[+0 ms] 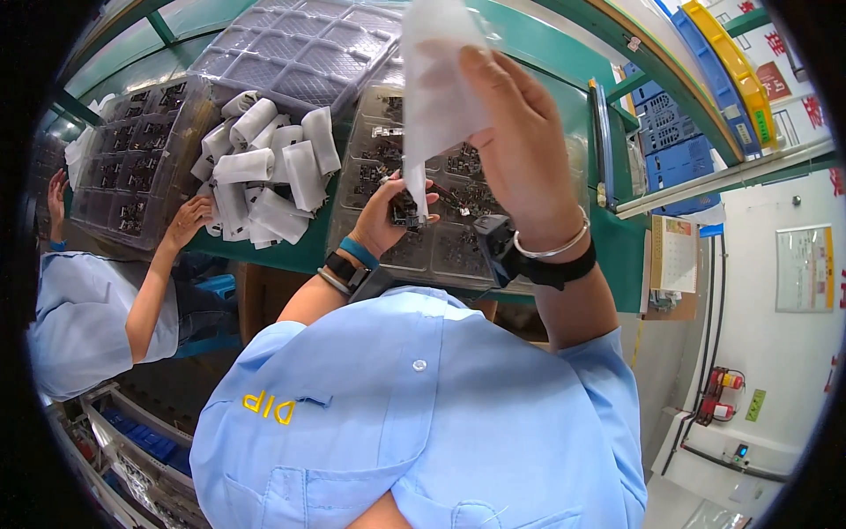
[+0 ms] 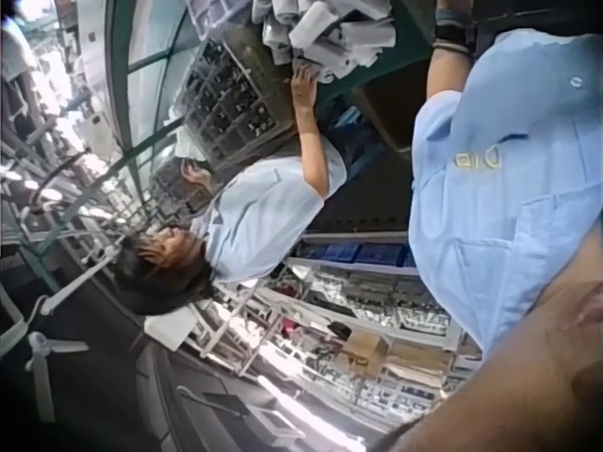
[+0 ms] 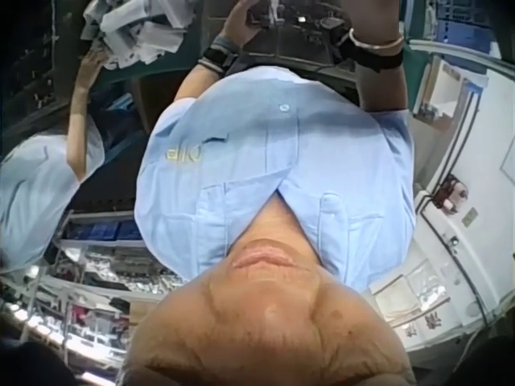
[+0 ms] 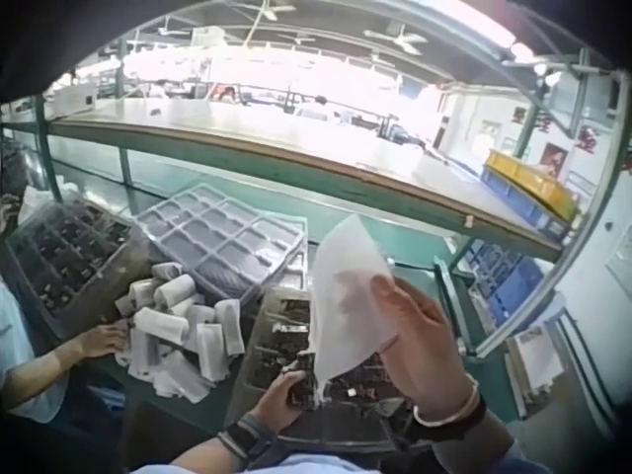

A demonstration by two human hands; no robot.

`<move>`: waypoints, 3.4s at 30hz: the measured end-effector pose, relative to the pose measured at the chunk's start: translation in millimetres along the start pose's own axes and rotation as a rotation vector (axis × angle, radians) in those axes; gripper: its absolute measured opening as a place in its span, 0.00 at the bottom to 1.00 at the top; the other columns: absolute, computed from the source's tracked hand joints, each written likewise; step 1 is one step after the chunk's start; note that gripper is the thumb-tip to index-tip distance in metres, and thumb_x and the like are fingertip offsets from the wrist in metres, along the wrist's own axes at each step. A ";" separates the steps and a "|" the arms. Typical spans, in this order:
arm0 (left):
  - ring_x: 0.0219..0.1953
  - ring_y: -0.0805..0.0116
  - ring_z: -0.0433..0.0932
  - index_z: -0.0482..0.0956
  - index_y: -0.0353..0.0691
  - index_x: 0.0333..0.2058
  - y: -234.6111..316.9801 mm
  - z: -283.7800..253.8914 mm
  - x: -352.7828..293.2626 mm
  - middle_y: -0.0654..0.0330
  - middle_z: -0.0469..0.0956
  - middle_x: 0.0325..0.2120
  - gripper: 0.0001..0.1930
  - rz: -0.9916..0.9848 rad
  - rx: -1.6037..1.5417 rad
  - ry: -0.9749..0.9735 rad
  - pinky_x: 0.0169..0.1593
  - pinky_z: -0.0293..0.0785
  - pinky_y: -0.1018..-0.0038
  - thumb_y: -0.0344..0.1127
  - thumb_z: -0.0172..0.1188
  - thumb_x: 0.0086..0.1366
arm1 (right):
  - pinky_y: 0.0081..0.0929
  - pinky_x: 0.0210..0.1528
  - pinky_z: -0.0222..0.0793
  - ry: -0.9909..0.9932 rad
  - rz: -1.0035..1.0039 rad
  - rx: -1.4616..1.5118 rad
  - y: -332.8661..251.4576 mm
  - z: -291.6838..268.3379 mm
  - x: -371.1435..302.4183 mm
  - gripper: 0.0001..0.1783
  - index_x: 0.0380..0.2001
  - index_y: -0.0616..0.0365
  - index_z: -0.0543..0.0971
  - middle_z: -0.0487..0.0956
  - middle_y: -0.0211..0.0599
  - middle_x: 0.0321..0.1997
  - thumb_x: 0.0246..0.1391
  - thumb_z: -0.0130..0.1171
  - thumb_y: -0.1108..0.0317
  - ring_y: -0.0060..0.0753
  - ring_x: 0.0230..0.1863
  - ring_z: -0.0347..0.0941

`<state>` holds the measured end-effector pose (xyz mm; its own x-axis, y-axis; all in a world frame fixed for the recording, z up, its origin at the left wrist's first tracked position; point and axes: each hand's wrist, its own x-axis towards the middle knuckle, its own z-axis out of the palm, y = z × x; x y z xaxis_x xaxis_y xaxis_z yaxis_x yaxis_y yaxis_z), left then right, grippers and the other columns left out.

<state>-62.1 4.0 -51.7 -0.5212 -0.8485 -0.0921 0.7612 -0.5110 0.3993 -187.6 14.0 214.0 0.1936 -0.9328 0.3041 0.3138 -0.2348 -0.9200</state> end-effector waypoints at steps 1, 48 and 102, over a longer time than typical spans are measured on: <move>0.49 0.56 0.76 0.68 0.39 0.54 2.0 1.5 -1.3 0.54 0.76 0.45 0.23 -0.021 -0.057 0.008 0.47 0.76 0.48 0.45 0.55 0.65 | 0.22 0.40 0.74 0.008 -0.009 -0.025 -3.5 -4.1 2.5 0.19 0.49 0.66 0.75 0.80 0.36 0.41 0.64 0.49 0.62 0.25 0.39 0.78; 0.43 0.62 0.79 0.72 0.37 0.46 33.3 -22.4 -17.3 0.57 0.77 0.38 0.14 0.047 0.243 -0.018 0.42 0.80 0.62 0.30 0.57 0.61 | 0.30 0.55 0.69 0.751 -0.266 -0.221 -105.2 -122.5 -50.5 0.25 0.58 0.66 0.65 0.73 0.43 0.55 0.59 0.52 0.68 0.33 0.56 0.69; 0.55 0.65 0.67 0.52 0.40 0.65 12.9 58.9 -46.5 0.55 0.63 0.58 0.41 0.104 0.655 0.074 0.59 0.65 0.71 0.36 0.66 0.57 | 0.34 0.60 0.60 0.672 -0.164 0.055 -60.1 -102.4 -79.2 0.26 0.57 0.70 0.65 0.68 0.48 0.60 0.58 0.52 0.67 0.38 0.58 0.66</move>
<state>-50.8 44.9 11.5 -0.4122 -0.9080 -0.0758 0.4027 -0.2561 0.8788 -317.0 73.9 219.8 -0.4724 -0.8578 0.2026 0.3400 -0.3895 -0.8560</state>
